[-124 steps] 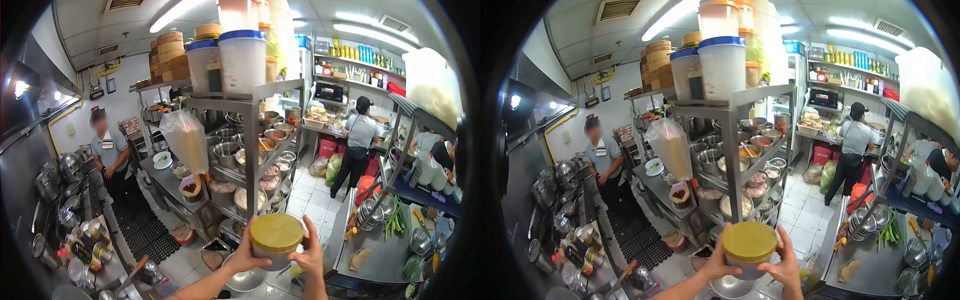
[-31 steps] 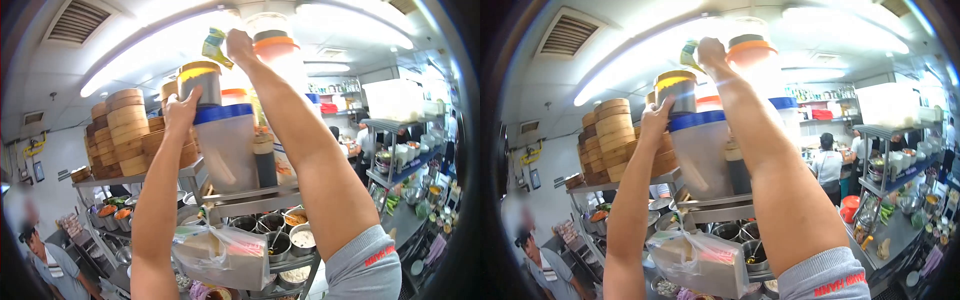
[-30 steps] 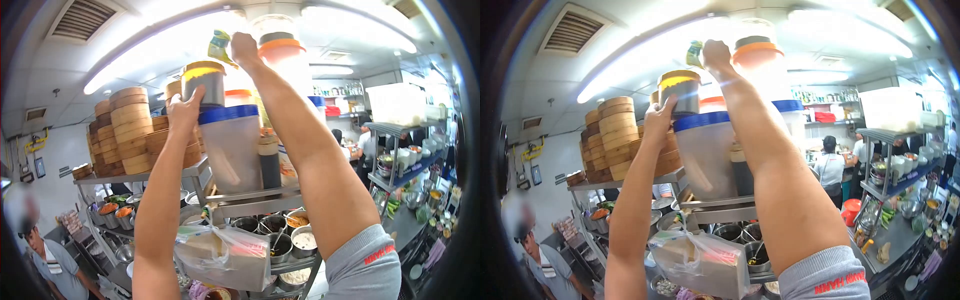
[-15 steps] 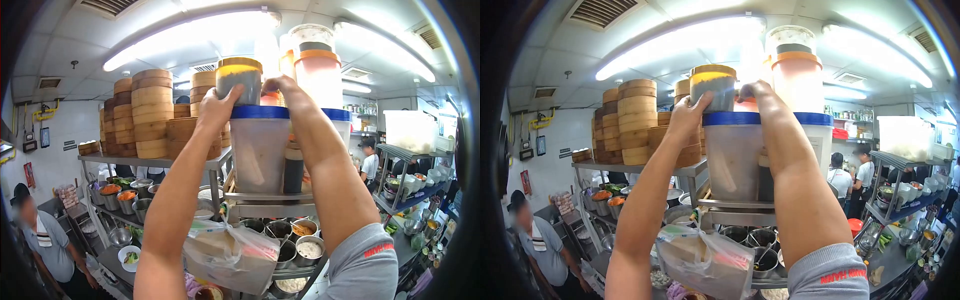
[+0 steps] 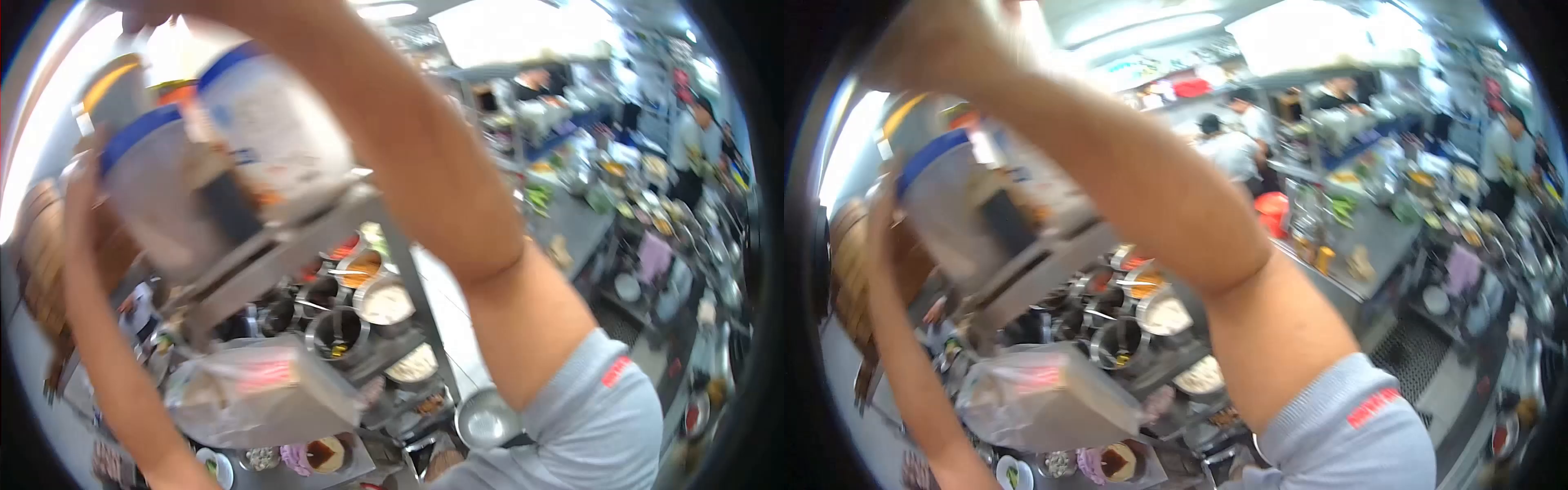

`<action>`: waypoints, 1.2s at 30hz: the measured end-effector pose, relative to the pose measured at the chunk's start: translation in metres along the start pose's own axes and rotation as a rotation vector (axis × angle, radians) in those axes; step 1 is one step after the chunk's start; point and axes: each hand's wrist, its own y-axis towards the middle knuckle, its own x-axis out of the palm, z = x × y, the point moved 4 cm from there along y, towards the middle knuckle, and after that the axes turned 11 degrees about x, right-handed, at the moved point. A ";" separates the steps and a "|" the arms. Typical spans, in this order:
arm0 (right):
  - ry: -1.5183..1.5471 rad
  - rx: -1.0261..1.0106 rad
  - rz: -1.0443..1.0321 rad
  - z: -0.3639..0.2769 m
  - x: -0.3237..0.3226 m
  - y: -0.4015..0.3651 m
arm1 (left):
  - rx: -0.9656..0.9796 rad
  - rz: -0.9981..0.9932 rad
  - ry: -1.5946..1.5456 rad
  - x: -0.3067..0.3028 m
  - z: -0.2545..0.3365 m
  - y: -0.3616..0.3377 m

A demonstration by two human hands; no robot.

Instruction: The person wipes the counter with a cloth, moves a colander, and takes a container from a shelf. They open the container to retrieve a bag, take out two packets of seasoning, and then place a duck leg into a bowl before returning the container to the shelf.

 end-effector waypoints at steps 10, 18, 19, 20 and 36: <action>0.841 1.377 -0.250 0.038 -0.135 -0.462 | 0.927 0.140 0.116 -0.022 0.275 -0.220; 1.431 1.785 0.749 -0.002 -0.313 -0.646 | -0.094 -0.927 -1.278 0.279 0.549 -0.507; 1.482 1.675 0.936 -0.006 -0.348 -0.646 | 0.008 -0.890 -1.370 0.315 0.591 -0.545; 0.965 1.704 0.850 -0.007 -0.396 -0.647 | 0.101 -0.853 -1.488 0.339 0.643 -0.586; -1.208 1.980 0.780 -0.293 -0.668 -0.802 | -0.194 -2.319 -2.124 0.394 0.960 -0.681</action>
